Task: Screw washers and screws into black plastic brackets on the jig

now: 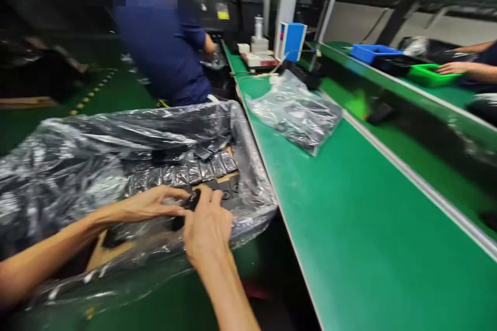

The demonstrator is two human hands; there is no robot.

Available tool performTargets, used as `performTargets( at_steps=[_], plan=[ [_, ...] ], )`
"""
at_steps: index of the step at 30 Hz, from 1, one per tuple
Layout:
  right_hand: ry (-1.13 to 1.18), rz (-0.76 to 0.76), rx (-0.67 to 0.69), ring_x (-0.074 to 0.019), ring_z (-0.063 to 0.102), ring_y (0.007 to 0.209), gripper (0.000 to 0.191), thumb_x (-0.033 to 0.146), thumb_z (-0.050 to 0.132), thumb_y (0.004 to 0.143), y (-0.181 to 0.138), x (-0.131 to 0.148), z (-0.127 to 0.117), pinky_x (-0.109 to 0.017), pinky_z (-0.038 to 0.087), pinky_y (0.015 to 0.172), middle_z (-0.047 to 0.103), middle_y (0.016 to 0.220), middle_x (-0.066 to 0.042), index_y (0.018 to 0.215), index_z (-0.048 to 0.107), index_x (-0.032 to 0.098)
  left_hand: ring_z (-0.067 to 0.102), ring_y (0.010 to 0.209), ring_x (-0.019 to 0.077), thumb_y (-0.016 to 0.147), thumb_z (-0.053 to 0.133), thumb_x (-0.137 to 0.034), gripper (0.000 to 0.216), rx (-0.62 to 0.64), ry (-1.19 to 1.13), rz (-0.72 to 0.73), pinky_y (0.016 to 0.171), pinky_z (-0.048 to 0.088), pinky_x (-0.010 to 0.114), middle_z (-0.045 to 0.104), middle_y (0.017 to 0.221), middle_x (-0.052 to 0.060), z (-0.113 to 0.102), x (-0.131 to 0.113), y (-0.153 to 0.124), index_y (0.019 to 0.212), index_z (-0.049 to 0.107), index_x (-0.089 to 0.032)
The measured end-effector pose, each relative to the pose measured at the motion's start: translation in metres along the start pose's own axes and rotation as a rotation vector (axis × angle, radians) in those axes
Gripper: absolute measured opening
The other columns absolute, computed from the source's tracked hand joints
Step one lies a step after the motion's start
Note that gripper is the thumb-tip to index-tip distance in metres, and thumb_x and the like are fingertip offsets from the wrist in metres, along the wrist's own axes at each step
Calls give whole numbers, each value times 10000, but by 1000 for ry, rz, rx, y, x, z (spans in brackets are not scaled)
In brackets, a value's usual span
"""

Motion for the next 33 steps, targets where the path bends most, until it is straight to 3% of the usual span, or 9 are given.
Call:
performTargets(
  at_steps=[2,7,12,16,19,24,28,31,33],
  plan=[
    [-98,33,-6,-321,749,1048,581,320,717,1032,2,-3,4,-492,607,909,617,1335,-146,1556,478,242,675,1015,254,953,728,-605,542,6,-10,5,862,530,324,734,1148,86,-6,5,-11,1254,745,-154],
    [-168,99,-84,-271,775,942,462,299,645,1071,2,-14,-3,-390,586,824,632,1353,-142,1525,573,251,618,1048,253,960,718,-581,524,7,-66,67,867,452,285,719,1210,92,-4,6,-4,1306,745,-188],
    [-23,55,-119,-274,771,992,295,270,786,990,7,-17,-1,-365,561,870,791,1158,-48,1283,795,305,610,1015,240,962,727,-566,479,80,-147,130,859,456,280,712,1143,83,0,9,-5,1233,757,-172],
    [150,14,-175,-228,778,1001,213,217,767,1006,7,-23,0,-320,564,889,816,1162,-26,1198,831,284,625,975,236,927,778,-548,486,100,-224,137,831,466,283,728,1136,81,8,7,-4,1236,764,-174],
    [114,-17,-218,-225,780,952,125,195,766,998,4,-22,-2,-311,562,879,825,1066,-27,1058,858,254,630,1029,252,920,789,-531,493,85,-252,150,875,466,298,734,1180,78,14,1,-3,1286,759,-203],
    [-127,-56,-156,-277,768,960,333,273,733,1016,3,-15,1,-329,534,782,767,1181,-89,1349,740,262,604,937,221,932,764,-551,424,11,-227,124,788,403,277,713,1033,55,9,1,-3,1141,788,-183],
    [-63,-48,-272,-294,746,1024,243,299,576,1074,5,-19,-8,-358,531,849,746,1173,-113,1243,732,219,620,939,221,788,911,-514,647,78,-210,47,771,405,263,737,1117,40,-1,14,-6,1361,739,-270],
    [62,20,-370,-325,727,1052,296,366,511,1071,8,-31,-19,-417,534,921,741,1165,-172,1213,671,161,536,708,171,816,864,-569,431,102,-221,-17,656,329,271,720,868,38,-4,28,-5,1049,849,-208],
    [153,58,-325,-319,733,957,327,429,510,1050,11,-38,-23,-422,550,875,745,1058,-153,1205,636,170,516,720,173,920,725,-633,466,2,-272,-27,684,323,283,690,811,45,-9,35,-1,848,831,-185]
  ],
)
Point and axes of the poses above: each hand's wrist, its own y-axis towards the middle knuckle, its own z-axis out of the palm, x = y × z, the point moved 7 cm from there along y, towards the middle knuckle
